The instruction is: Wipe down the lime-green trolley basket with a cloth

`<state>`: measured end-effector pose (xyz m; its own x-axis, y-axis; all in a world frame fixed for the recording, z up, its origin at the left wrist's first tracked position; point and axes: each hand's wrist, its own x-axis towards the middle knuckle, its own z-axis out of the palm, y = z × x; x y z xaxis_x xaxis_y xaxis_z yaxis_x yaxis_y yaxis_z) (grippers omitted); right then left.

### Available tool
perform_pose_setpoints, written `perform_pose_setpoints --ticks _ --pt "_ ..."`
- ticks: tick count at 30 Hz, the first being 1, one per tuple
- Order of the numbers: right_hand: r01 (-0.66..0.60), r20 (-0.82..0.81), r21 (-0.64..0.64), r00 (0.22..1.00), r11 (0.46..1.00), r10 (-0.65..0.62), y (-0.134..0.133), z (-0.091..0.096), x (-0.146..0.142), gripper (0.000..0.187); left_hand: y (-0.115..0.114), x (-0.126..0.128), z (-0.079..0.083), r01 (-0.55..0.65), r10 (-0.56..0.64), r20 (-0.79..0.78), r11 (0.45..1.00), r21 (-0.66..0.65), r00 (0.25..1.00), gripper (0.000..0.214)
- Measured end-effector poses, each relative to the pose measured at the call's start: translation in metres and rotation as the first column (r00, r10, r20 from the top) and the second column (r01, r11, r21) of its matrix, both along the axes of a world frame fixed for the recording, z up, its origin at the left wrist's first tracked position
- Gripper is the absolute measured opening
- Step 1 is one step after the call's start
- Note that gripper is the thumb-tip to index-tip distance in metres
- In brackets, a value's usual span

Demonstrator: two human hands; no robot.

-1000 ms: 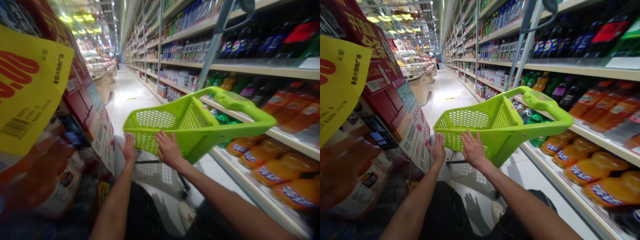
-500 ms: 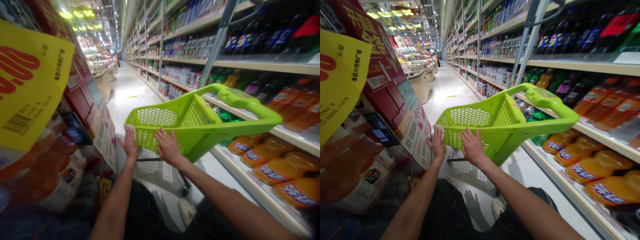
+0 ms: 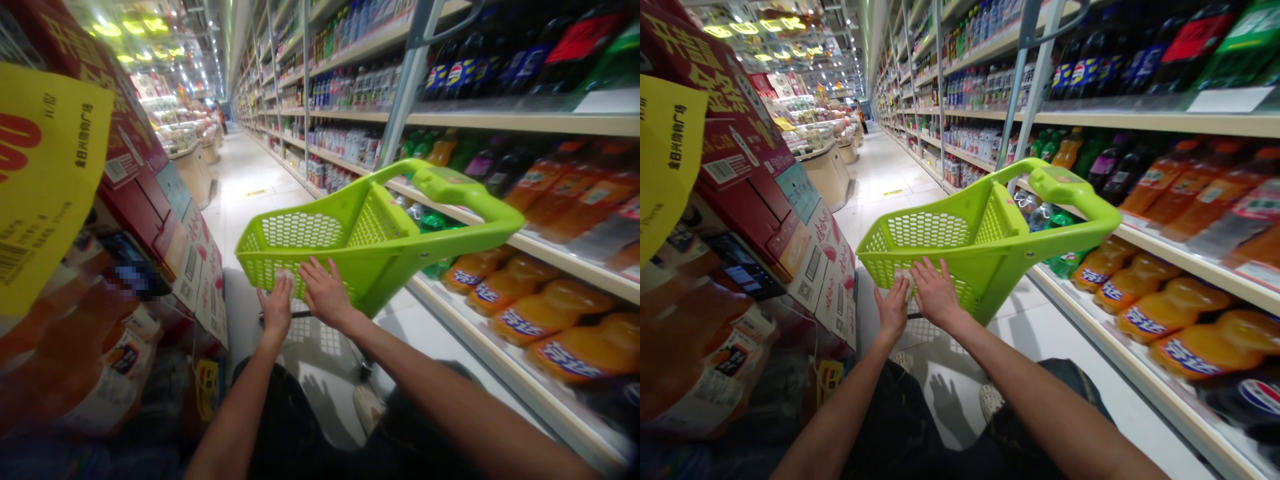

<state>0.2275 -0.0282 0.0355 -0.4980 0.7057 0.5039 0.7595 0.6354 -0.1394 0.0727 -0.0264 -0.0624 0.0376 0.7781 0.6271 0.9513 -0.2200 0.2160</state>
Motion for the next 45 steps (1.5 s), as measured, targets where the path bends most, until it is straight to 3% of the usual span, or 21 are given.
perform_pose_setpoints --ticks 4,7,15,24,26,30,32,34,37,45 --pt "0.014 -0.024 0.015 1.0 1.0 -0.014 0.002 0.003 0.002 0.047 0.007 -0.001 0.032 -0.113 0.097 0.088 0.976 0.188 0.991 0.046" --pt "0.02 -0.036 0.023 0.999 1.0 -0.02 0.004 0.005 0.003 0.046 0.018 0.009 0.041 -0.097 0.084 0.085 0.98 0.173 0.993 0.045" --pt "0.032 -0.005 0.031 0.999 0.999 -0.031 0.004 0.004 0.017 0.048 0.028 0.051 0.018 -0.056 0.054 0.072 0.998 0.034 0.996 0.041" --pt "0.083 0.056 0.032 0.995 0.996 -0.085 -0.005 -0.014 0.039 0.043 -0.011 0.072 -0.015 0.067 -0.067 0.007 0.996 -0.057 0.998 0.045" --pt "0.094 0.045 0.055 0.994 0.994 -0.096 -0.005 -0.015 0.047 0.045 -0.014 0.072 -0.005 0.053 -0.053 0.028 0.999 -0.003 0.998 0.046" --pt "0.128 -0.004 0.123 0.992 0.984 -0.128 -0.002 -0.01 0.06 0.047 -0.002 0.073 0.04 0.037 -0.043 0.055 0.994 0.103 0.998 0.043" --pt "0.148 -0.028 0.158 0.989 0.976 -0.145 0.0 -0.006 0.064 0.048 0.008 0.078 0.06 0.049 -0.054 0.052 0.993 0.103 0.997 0.043" --pt "0.158 -0.043 0.183 0.987 0.97 -0.153 0.001 -0.003 0.067 0.048 0.015 0.084 0.069 0.066 -0.069 0.041 0.995 0.081 0.997 0.043" --pt "0.154 -0.04 0.184 0.988 0.971 -0.15 -0.001 -0.004 0.072 0.048 0.018 0.094 0.062 0.085 -0.086 0.023 0.995 0.055 0.996 0.043" --pt "0.174 -0.038 0.16 0.985 0.972 -0.17 -0.011 -0.011 0.088 0.043 -0.007 0.124 0.007 0.215 -0.218 -0.087 0.976 -0.046 0.972 0.04"
